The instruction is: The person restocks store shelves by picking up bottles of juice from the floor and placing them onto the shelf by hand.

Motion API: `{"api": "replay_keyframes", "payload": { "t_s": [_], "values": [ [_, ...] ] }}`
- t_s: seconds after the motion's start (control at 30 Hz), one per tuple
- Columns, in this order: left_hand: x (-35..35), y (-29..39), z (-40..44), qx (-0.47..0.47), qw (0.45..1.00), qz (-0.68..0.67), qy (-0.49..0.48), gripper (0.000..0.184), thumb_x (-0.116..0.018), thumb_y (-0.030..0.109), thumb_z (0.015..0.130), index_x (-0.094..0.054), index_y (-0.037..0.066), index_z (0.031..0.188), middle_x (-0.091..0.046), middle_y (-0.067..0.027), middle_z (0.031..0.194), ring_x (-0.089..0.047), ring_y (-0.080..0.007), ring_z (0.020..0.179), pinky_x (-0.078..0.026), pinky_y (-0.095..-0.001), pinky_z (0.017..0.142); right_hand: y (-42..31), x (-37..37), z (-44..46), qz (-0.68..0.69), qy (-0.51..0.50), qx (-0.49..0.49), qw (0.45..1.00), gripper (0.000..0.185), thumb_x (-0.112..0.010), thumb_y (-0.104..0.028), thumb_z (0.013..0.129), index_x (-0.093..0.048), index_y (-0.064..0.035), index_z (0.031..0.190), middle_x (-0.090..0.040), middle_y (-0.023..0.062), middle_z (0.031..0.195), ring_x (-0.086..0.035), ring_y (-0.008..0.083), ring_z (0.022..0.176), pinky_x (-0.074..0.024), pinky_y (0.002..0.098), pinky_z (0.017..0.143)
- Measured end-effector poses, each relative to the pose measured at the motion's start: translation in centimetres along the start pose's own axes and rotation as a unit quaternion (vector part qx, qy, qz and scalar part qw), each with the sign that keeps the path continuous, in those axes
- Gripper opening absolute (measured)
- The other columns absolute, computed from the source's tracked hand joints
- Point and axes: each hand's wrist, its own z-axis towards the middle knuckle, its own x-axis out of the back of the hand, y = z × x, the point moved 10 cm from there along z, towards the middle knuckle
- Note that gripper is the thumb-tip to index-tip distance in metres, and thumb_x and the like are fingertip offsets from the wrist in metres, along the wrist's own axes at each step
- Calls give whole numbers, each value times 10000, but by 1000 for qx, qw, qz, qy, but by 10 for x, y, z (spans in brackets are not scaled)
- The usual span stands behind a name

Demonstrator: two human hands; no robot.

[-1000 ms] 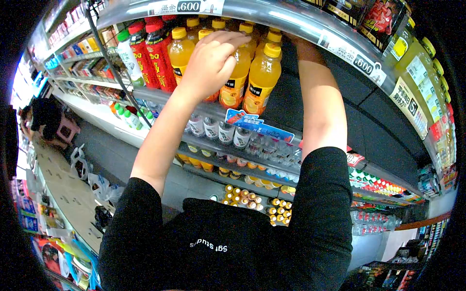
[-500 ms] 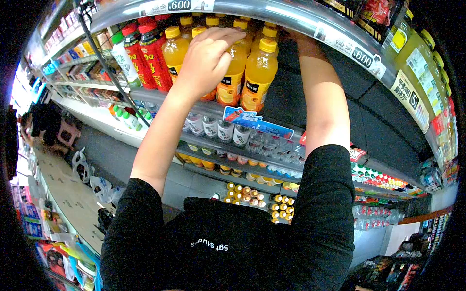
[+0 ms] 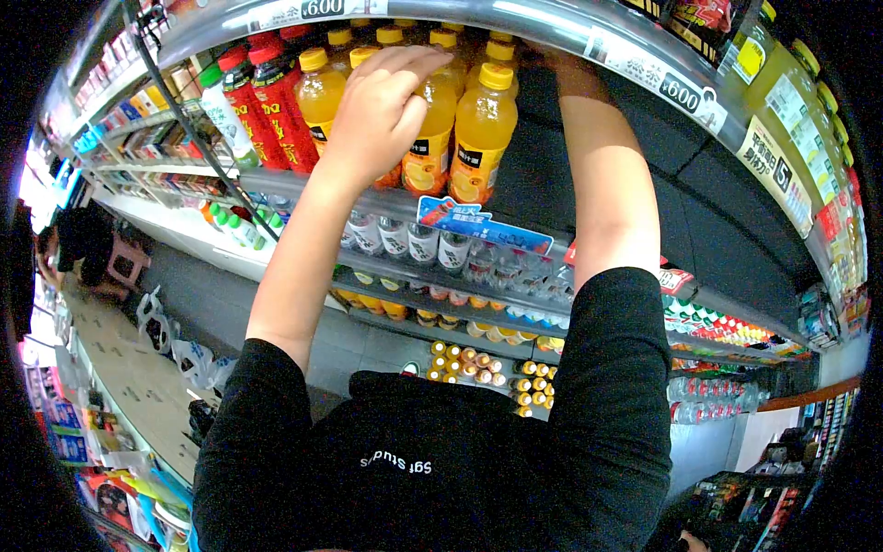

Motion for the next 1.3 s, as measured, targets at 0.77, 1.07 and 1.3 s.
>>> {"api": "replay_keyframes", "payload": {
  "t_s": [0.77, 1.07, 1.3],
  "values": [
    [17, 20, -74, 143, 987, -73, 19, 479, -489, 10, 703, -504, 19, 1181, -497, -157, 1249, -431, -326, 1187, -301, -415, 1020, 105, -35, -146, 171, -15, -175, 970, 485, -277, -448, 965, -502, -60, 1151, -592, 108, 1096, -574, 221, 1006, -450, 358, 874],
    [33, 6, -119, 189, 977, -99, 16, 426, -512, 15, 700, -536, 15, 1126, -551, -153, 1149, -483, -319, 1105, -338, -408, 983, 43, 55, -175, 94, 113, -94, 985, 594, -245, -472, 955, -440, 14, 1236, -450, 191, 1302, -459, 304, 1165, -352, 447, 974],
    [-7, 17, -146, 226, 958, -169, -57, 309, -519, 1, 725, -599, 20, 1023, -594, -149, 1081, -529, -274, 1077, -360, -374, 973, 16, 140, -252, -27, 63, -121, 990, 595, -293, -518, 933, -529, 2, 1098, -575, 195, 1087, -562, 239, 992, -427, 369, 863]
  ]
}}
